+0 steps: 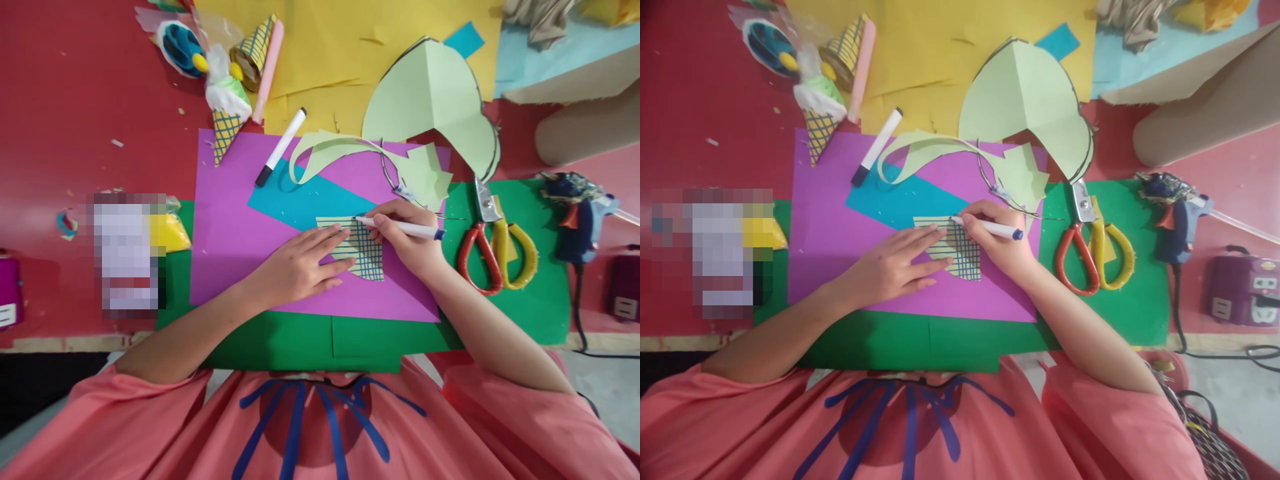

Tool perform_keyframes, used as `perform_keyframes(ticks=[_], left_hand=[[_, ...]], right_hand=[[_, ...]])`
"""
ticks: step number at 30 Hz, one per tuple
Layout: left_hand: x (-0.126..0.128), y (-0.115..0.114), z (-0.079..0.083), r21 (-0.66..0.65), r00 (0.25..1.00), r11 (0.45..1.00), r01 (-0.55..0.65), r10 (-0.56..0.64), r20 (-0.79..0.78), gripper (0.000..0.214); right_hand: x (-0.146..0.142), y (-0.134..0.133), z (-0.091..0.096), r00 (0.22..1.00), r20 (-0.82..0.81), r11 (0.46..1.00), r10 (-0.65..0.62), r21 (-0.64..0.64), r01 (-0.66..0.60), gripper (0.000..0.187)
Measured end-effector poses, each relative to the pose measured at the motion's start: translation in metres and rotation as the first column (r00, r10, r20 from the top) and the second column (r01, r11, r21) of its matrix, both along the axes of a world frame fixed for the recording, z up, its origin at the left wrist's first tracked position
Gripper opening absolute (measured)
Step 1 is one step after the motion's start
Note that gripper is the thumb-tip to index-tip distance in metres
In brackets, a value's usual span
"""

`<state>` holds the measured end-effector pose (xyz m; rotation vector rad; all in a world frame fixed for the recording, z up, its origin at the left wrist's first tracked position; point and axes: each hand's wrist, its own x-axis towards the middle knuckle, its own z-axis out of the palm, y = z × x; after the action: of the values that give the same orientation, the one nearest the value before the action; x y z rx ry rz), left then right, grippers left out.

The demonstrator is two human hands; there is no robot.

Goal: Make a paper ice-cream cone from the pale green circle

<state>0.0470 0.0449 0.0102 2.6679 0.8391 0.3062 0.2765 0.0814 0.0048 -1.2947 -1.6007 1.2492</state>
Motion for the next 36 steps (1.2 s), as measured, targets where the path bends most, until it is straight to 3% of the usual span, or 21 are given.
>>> perform_keyframes(ticks=[18,36], left_hand=[[0.0001,0.0013,-0.0015,-0.034,0.999,0.999,-0.02,0.021,0.043,0.036],[0.0007,0.0019,-0.0021,-0.045,0.994,0.997,-0.061,0.064,0.09,0.034]], right_hand=[[-0.001,0.0008,0.0043,0.994,0.106,0.999,0.02,0.039,-0.024,0.015],[-0.0016,-0.0005,0.0088,0.994,0.1,0.999,0.044,0.021,-0.046,0.017]])
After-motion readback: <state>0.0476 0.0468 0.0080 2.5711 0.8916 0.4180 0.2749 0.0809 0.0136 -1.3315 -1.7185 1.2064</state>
